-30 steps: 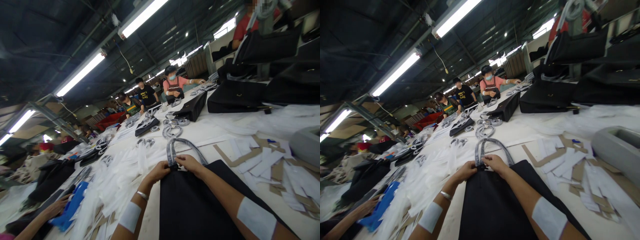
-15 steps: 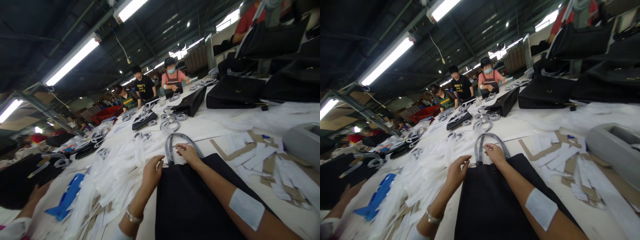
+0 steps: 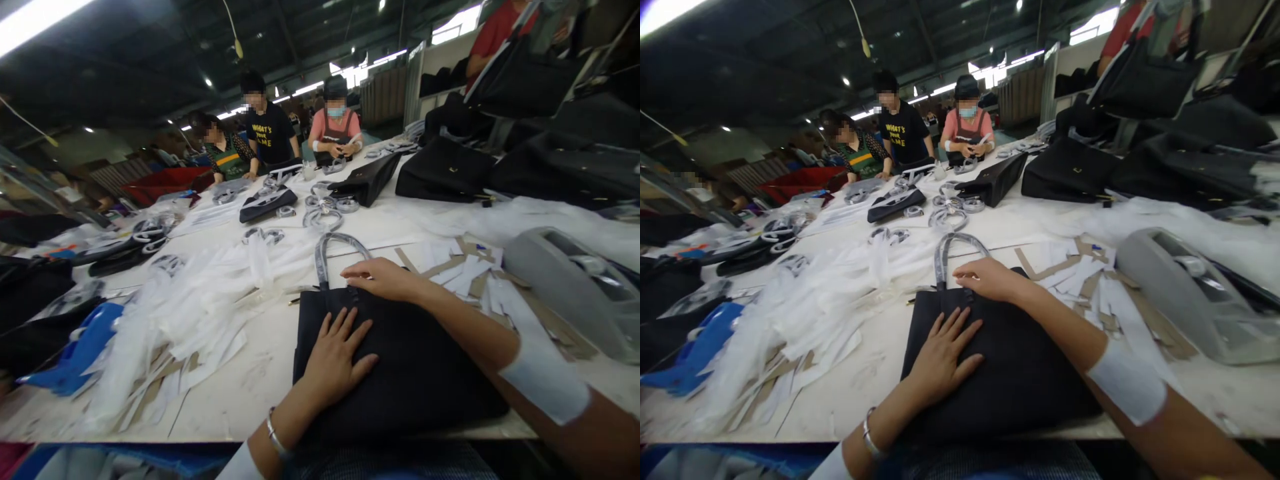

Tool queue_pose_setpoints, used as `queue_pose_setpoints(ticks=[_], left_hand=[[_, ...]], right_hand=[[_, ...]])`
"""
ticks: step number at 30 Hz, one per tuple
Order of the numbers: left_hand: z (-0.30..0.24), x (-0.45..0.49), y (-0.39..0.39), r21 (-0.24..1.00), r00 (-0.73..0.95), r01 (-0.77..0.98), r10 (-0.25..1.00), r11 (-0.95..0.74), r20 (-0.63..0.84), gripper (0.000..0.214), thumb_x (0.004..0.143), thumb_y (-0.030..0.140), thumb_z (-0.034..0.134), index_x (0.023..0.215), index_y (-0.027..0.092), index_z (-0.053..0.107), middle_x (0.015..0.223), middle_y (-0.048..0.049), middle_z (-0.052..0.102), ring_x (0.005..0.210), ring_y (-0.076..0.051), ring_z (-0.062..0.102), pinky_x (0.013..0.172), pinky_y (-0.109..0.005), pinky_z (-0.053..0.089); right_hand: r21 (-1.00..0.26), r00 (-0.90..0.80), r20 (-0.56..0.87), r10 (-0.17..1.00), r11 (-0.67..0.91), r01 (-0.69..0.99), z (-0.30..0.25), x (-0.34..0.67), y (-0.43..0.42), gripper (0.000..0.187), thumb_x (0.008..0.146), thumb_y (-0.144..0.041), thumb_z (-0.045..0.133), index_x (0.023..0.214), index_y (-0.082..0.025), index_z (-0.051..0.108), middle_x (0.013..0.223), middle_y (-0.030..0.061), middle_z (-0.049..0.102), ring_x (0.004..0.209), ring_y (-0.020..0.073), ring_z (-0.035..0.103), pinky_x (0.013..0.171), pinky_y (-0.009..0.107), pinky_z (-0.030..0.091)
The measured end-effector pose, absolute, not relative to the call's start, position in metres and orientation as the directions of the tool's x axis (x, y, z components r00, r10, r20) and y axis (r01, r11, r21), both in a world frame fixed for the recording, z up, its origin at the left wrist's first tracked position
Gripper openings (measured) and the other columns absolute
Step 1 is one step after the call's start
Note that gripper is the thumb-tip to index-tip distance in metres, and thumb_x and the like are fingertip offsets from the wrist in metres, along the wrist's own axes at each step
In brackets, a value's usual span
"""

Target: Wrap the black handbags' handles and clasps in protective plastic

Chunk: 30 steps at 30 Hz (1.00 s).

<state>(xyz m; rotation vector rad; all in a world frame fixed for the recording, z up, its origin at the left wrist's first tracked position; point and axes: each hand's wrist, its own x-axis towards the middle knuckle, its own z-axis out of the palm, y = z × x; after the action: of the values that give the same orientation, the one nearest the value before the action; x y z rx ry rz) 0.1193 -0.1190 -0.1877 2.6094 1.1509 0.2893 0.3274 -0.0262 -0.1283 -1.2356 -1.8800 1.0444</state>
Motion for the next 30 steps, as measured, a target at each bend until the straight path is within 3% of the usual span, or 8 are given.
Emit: queue_pose_setpoints(ticks=[3, 7, 11, 14, 18, 22, 25, 30], left_hand=[[-0.190, 0.118, -0.118, 0.352, 0.673, 0.667, 0.734, -0.656, 0.094, 0.062, 0.093, 0.056, 0.050, 0.148, 0.031, 0.037, 0.159, -0.0081, 0.032, 0.147, -0.032, 0.025, 0.119, -0.059, 0.016], [-0.186, 0.110, -0.115, 0.482, 0.624, 0.618, 0.760, -0.621, 0.179, 0.044, 0.095, 0.043, 0.052, 0.137, 0.028, 0.054, 0.152, -0.0064, 0.043, 0.142, -0.027, 0.036, 0.119, -0.051, 0.028], [-0.182, 0.079, -0.132, 0.612, 0.301, 0.664, 0.903, -0.429, 0.306, 0.036, 0.097, 0.035, 0.047, 0.130, 0.029, 0.060, 0.148, -0.0029, 0.050, 0.138, -0.024, 0.044, 0.117, -0.045, 0.035], [-0.194, 0.044, -0.166, 0.749, 0.001, 0.647, 0.982, -0.143, 0.188, 0.048, 0.094, 0.046, 0.052, 0.138, 0.028, 0.052, 0.144, -0.0053, 0.054, 0.132, -0.027, 0.051, 0.115, -0.049, 0.037], [-0.221, 0.009, -0.210, 0.867, 0.012, 0.495, 0.998, -0.055, 0.057, 0.068, 0.088, 0.061, 0.054, 0.146, 0.028, 0.043, 0.150, -0.0064, 0.047, 0.138, -0.033, 0.043, 0.117, -0.051, 0.032], [-0.228, 0.002, -0.216, 0.780, 0.254, 0.574, 0.960, -0.248, 0.119, 0.101, 0.063, 0.054, 0.083, 0.150, 0.030, 0.037, 0.158, -0.0071, 0.032, 0.144, -0.040, 0.028, 0.118, -0.054, 0.024], [-0.218, 0.010, -0.196, 0.772, 0.153, 0.603, 0.979, -0.199, 0.133, 0.091, 0.077, 0.036, 0.073, 0.154, 0.029, 0.025, 0.157, -0.0082, 0.035, 0.143, -0.034, 0.033, 0.116, -0.051, 0.031], [-0.194, 0.033, -0.161, 0.840, -0.080, 0.541, 0.992, -0.043, 0.102, 0.086, 0.085, 0.045, 0.062, 0.155, 0.027, 0.016, 0.149, -0.0106, 0.048, 0.127, -0.030, 0.055, 0.103, -0.044, 0.048]], right_hand=[[-0.703, -0.513, 0.073, 0.855, 0.409, 0.582, -0.126, 0.371, -0.085, 0.035, 0.088, -0.042, 0.062, 0.119, -0.029, 0.070, 0.123, 0.0004, 0.069, 0.118, 0.0262, 0.060, 0.108, 0.039, 0.041], [-0.543, -0.223, 0.098, 0.970, 0.239, 0.805, -0.168, 0.429, -0.166, 0.052, 0.089, -0.051, 0.057, 0.135, -0.028, 0.059, 0.146, 0.0051, 0.051, 0.135, 0.0306, 0.045, 0.115, 0.049, 0.034], [-0.554, -0.011, 0.102, 0.995, 0.066, 0.830, -0.211, 0.462, -0.230, 0.070, 0.086, -0.054, 0.059, 0.148, -0.026, 0.043, 0.153, 0.0078, 0.040, 0.139, 0.0341, 0.038, 0.115, 0.054, 0.032], [-0.575, -0.044, 0.071, 0.996, 0.077, 0.815, -0.225, 0.469, -0.253, 0.074, 0.082, -0.052, 0.065, 0.149, -0.032, 0.040, 0.151, 0.0059, 0.043, 0.137, 0.0343, 0.042, 0.114, 0.052, 0.034], [-0.592, -0.113, 0.112, 0.987, 0.157, 0.790, -0.238, 0.471, -0.249, 0.062, 0.081, -0.048, 0.068, 0.139, -0.033, 0.054, 0.151, 0.0049, 0.044, 0.137, 0.0334, 0.042, 0.115, 0.049, 0.035], [-0.632, -0.026, 0.170, 0.985, 0.129, 0.764, -0.246, 0.471, -0.228, 0.061, 0.081, -0.053, 0.064, 0.137, -0.029, 0.056, 0.146, 0.0068, 0.051, 0.135, 0.0344, 0.045, 0.115, 0.051, 0.036], [-0.624, 0.104, 0.232, 0.967, 0.066, 0.779, -0.235, 0.465, -0.210, 0.060, 0.079, -0.060, 0.060, 0.130, -0.027, 0.061, 0.134, 0.0117, 0.061, 0.127, 0.0374, 0.053, 0.107, 0.050, 0.044], [-0.608, 0.238, 0.311, 0.920, 0.000, 0.794, -0.189, 0.441, -0.177, 0.054, 0.082, -0.067, 0.047, 0.106, -0.021, 0.064, 0.094, 0.0116, 0.074, 0.089, 0.0337, 0.069, 0.074, 0.042, 0.053]])
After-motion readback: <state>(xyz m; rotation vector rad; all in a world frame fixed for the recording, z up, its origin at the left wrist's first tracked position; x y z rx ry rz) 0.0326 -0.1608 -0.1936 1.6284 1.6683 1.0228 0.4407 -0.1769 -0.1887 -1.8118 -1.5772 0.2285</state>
